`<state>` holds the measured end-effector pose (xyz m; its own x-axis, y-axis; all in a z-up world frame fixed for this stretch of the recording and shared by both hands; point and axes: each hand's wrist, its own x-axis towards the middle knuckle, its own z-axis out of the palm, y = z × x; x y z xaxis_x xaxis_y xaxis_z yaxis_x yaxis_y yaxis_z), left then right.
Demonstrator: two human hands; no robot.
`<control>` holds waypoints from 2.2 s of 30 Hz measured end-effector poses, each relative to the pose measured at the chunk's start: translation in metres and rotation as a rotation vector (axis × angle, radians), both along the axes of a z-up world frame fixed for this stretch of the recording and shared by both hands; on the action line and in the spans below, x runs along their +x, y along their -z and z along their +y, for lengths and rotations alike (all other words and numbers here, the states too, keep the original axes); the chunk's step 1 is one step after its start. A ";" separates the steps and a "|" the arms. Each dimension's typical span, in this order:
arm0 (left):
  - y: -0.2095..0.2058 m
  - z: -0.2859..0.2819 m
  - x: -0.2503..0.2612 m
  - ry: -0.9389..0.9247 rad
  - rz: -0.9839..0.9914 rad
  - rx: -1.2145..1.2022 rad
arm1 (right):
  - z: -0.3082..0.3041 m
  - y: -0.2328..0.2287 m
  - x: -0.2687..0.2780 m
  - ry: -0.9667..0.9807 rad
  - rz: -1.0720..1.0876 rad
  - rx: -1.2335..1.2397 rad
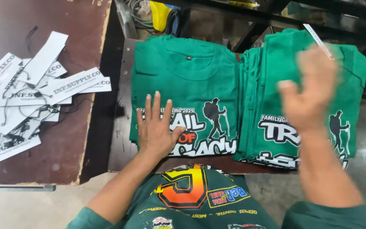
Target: The person attaches white tags to a stack of green t-shirts by threading a black string through the collar and tying it. They then fold the t-shirts and place them on a pile.
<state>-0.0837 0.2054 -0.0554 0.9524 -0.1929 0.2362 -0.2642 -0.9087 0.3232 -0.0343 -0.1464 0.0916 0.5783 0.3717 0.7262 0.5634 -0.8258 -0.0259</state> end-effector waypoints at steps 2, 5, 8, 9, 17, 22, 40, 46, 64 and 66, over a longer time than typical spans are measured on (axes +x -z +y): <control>0.012 0.004 0.000 0.020 -0.064 -0.038 | 0.051 0.036 0.026 -0.109 0.029 0.048; 0.019 0.008 0.000 0.056 -0.163 -0.073 | 0.120 0.092 0.053 -0.159 0.120 0.090; 0.030 0.012 -0.002 0.035 -0.204 -0.082 | 0.179 0.132 0.058 -0.003 0.264 -0.067; 0.036 0.014 -0.001 0.037 -0.226 -0.096 | 0.197 0.143 0.057 0.131 0.320 -0.219; -0.093 0.055 -0.002 -0.041 -0.505 -0.093 | 0.194 0.158 0.063 0.117 0.247 -0.220; -0.129 0.173 0.058 -0.317 -0.700 0.145 | 0.195 0.158 0.066 0.095 0.346 -0.138; -0.130 0.266 0.045 -0.225 -0.333 -0.116 | 0.284 0.139 0.073 -0.116 0.311 0.243; -0.147 0.249 0.037 -0.112 0.002 0.050 | 0.283 0.138 0.072 -0.138 0.293 0.227; -0.137 0.265 0.043 -0.109 -0.148 -1.362 | 0.283 0.138 0.074 -0.145 0.270 0.222; -0.136 0.264 0.045 -0.080 -0.145 -1.564 | 0.283 0.139 0.074 -0.143 0.286 0.234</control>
